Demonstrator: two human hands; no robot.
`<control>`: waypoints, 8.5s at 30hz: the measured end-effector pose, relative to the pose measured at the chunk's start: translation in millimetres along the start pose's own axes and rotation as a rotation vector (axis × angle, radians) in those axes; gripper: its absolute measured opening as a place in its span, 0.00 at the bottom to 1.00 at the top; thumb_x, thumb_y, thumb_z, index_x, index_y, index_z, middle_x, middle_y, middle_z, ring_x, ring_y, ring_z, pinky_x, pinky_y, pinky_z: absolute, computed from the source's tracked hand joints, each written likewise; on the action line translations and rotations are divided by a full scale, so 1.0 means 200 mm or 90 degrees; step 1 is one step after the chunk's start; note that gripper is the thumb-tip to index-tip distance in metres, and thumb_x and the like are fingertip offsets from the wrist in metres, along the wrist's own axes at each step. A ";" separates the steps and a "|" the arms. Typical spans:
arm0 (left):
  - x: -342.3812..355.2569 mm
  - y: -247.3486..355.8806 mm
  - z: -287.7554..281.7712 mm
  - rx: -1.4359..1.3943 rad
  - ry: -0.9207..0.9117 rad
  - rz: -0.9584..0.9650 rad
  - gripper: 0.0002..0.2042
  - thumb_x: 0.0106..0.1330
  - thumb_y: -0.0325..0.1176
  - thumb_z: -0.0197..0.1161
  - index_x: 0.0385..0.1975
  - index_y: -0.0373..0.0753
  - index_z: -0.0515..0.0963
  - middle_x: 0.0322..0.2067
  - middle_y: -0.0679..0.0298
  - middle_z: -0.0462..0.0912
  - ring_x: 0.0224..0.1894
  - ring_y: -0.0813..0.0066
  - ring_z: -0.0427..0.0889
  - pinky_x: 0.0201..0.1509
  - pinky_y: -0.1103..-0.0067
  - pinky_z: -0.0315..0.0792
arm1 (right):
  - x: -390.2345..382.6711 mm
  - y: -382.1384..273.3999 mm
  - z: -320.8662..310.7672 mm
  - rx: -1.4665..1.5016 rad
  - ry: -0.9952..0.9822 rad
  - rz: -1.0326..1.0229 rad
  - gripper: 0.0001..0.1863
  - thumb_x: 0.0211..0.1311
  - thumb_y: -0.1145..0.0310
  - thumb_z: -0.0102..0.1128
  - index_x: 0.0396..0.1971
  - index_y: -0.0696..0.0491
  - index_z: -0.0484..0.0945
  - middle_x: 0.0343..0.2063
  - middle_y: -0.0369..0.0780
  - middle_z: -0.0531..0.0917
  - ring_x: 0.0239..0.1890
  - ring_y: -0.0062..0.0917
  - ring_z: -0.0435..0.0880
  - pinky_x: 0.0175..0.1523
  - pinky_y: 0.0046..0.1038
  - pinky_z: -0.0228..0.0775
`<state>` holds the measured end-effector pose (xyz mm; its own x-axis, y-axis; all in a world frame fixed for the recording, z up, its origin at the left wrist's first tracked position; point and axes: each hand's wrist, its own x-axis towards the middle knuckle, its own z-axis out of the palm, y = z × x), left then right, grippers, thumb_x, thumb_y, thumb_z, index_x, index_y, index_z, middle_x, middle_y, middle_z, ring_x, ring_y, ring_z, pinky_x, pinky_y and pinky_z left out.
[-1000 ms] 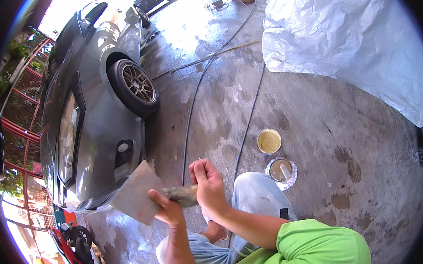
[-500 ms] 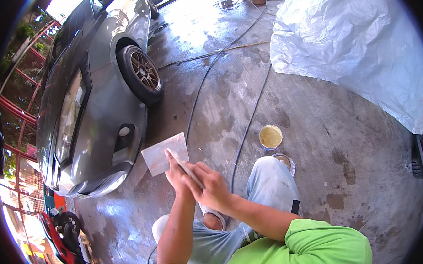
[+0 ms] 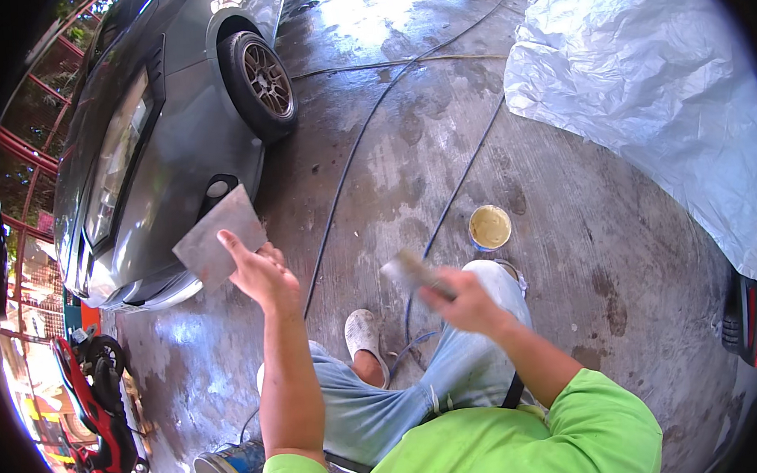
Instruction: The person scoops a beige paste from a small container onto a metal spreader and applies it to the front bumper of a gray car. They smooth the filler over a section of the bumper using the spreader.
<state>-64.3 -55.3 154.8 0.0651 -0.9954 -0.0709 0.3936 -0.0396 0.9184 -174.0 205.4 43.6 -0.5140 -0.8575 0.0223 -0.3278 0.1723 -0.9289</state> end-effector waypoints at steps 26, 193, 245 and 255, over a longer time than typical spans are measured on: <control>-0.17 -0.06 -0.23 0.371 -0.309 0.187 0.20 0.82 0.33 0.53 0.69 0.30 0.69 0.62 0.55 0.79 0.64 0.65 0.78 0.70 0.70 0.70 | 0.42 1.16 -0.50 -0.157 0.132 0.443 0.35 0.62 0.62 0.73 0.68 0.54 0.74 0.53 0.50 0.86 0.51 0.37 0.88 0.51 0.41 0.83; -0.25 -0.25 0.01 -0.180 -0.425 -0.486 0.20 0.74 0.43 0.68 0.56 0.35 0.76 0.50 0.62 0.86 0.50 0.70 0.86 0.56 0.69 0.81 | 0.31 -0.18 -0.07 0.627 0.385 0.021 0.33 0.73 0.76 0.59 0.75 0.53 0.59 0.65 0.44 0.76 0.65 0.38 0.78 0.67 0.49 0.73; -0.34 -0.07 -0.16 0.079 -0.449 -0.366 0.16 0.73 0.38 0.68 0.40 0.26 0.83 0.33 0.54 0.88 0.34 0.66 0.90 0.37 0.71 0.85 | -0.27 1.86 -0.26 -0.057 0.350 0.391 0.12 0.76 0.61 0.59 0.43 0.54 0.79 0.30 0.37 0.84 0.28 0.22 0.83 0.29 0.30 0.73; -0.21 -0.13 -0.09 0.207 -0.384 -0.291 0.21 0.67 0.43 0.72 0.45 0.26 0.82 0.38 0.55 0.87 0.39 0.67 0.87 0.48 0.69 0.81 | 0.36 0.31 -0.40 -0.103 0.210 -0.058 0.15 0.76 0.67 0.63 0.57 0.56 0.82 0.46 0.41 0.90 0.45 0.21 0.88 0.50 0.27 0.79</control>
<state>-60.3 -10.0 127.2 -0.5779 -0.7468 -0.3291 -0.0291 -0.3842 0.9228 -295.1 192.3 16.7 -0.6957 -0.6756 0.2441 -0.4914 0.1997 -0.8478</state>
